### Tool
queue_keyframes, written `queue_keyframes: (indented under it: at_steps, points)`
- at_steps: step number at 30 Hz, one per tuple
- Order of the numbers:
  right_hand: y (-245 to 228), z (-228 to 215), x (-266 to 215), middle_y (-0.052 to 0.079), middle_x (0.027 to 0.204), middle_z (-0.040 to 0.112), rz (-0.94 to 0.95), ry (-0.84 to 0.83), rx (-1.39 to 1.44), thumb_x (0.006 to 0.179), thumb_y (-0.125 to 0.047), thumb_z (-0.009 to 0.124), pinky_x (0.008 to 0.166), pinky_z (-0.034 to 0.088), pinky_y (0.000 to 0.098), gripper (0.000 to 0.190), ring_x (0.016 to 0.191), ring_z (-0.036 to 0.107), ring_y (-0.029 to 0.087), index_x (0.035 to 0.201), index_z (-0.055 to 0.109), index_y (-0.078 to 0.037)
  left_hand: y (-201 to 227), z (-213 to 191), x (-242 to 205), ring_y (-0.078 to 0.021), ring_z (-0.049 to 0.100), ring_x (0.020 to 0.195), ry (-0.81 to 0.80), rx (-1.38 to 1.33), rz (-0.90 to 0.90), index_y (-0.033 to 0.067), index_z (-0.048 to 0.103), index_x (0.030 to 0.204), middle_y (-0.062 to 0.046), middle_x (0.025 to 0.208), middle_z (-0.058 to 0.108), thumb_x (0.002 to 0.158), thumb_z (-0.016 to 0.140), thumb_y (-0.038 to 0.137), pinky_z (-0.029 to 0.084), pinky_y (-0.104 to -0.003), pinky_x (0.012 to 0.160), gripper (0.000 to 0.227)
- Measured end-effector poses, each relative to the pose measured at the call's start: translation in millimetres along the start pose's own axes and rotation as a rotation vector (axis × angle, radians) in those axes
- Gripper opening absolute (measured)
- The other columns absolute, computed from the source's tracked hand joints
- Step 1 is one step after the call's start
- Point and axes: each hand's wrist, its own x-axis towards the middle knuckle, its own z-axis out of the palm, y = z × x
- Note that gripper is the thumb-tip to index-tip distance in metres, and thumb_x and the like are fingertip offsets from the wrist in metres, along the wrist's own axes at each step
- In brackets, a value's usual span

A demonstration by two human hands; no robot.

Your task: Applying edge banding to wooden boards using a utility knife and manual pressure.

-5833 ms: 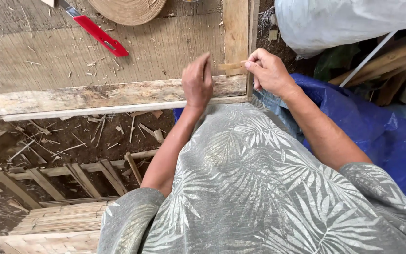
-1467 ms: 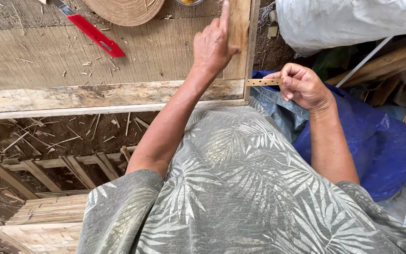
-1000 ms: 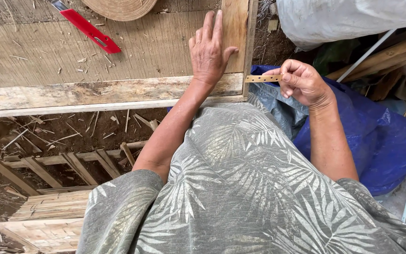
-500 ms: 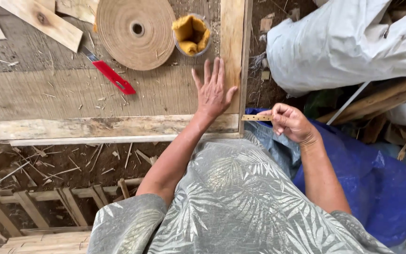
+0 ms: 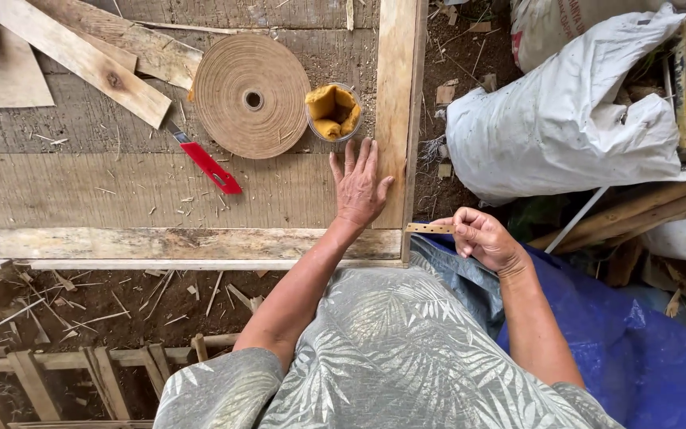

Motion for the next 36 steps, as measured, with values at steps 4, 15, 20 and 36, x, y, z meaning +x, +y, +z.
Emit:
queue_keyframes:
  at_steps: [4, 15, 20, 36]
  points:
    - [-3, -1, 2, 0.028, 0.122, 0.072, 0.009, 0.006, -0.011, 0.097, -0.004, 0.061, 0.043, 0.05, 0.0239, 0.005, 0.044, 0.054, 0.006, 0.095, 0.057, -0.005, -5, -2, -2, -0.0365, 0.013, 0.158, -0.053, -0.006, 0.017, 0.0154, 0.027, 0.164, -0.004, 0.171, 0.026, 0.093, 0.067, 0.052, 0.001, -0.067, 0.126, 0.089]
    - [-11, 9, 20, 0.024, 0.118, 0.074, 0.025, -0.016, -0.107, 0.096, -0.005, 0.064, 0.041, 0.048, 0.0218, 0.006, 0.042, 0.054, 0.005, 0.093, 0.059, -0.005, -2, -19, 5, -0.0334, 0.027, 0.15, -0.019, 0.091, 0.102, 0.0156, 0.036, 0.156, -0.01, 0.164, 0.03, 0.084, 0.081, 0.048, 0.021, -0.062, 0.12, 0.091]
    - [-14, 20, 15, 0.022, 0.121, 0.073, 0.061, -0.043, -0.215, 0.096, -0.007, 0.064, 0.044, 0.049, 0.0193, 0.008, 0.044, 0.055, 0.002, 0.091, 0.059, -0.007, -22, 16, 5, -0.0189, 0.052, 0.117, 0.123, 0.145, 0.289, 0.0299, 0.059, 0.132, 0.005, 0.126, 0.056, 0.071, 0.092, 0.05, 0.042, -0.042, 0.096, 0.072]
    - [-20, 22, 21, 0.028, 0.128, 0.07, 0.202, -0.105, -0.38, 0.097, -0.018, 0.065, 0.051, 0.048, 0.015, 0.012, 0.049, 0.048, 0.003, 0.09, 0.057, -0.014, -10, -38, 20, -0.0356, 0.003, 0.158, -0.247, 0.117, 0.114, 0.0144, 0.017, 0.166, -0.001, 0.173, 0.016, 0.105, 0.059, 0.046, -0.009, -0.066, 0.122, 0.08]
